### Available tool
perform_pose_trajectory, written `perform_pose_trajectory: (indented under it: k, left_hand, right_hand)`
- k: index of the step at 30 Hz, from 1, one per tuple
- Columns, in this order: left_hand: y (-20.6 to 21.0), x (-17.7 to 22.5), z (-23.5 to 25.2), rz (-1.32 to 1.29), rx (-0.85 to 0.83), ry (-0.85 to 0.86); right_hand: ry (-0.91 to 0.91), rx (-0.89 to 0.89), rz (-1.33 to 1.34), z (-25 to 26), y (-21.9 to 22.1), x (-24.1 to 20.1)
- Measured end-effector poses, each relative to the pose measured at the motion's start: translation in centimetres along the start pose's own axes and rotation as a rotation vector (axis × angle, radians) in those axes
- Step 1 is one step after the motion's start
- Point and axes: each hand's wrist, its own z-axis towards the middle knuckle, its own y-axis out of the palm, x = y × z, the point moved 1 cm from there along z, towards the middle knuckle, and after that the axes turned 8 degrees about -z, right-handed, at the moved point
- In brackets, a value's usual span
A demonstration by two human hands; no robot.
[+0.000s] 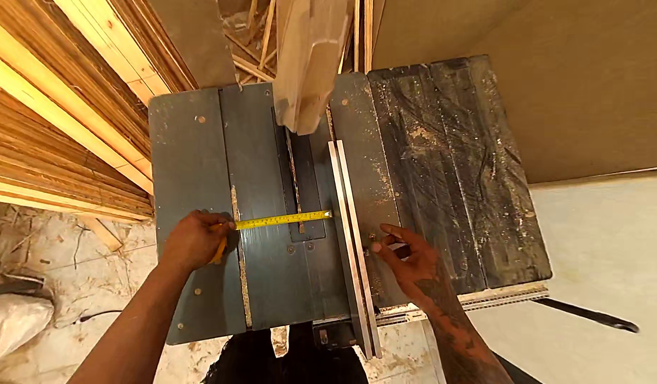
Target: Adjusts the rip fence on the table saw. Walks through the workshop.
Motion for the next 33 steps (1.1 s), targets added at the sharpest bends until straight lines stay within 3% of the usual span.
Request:
perform_pose_trajectory:
  k: [33]
  left_hand:
    - [1.6,0.2,0.7,-0.105,0.120,-0.014]
  right_hand:
    - [0.033,-0.129,-0.026,-1.4,1.9,4.0]
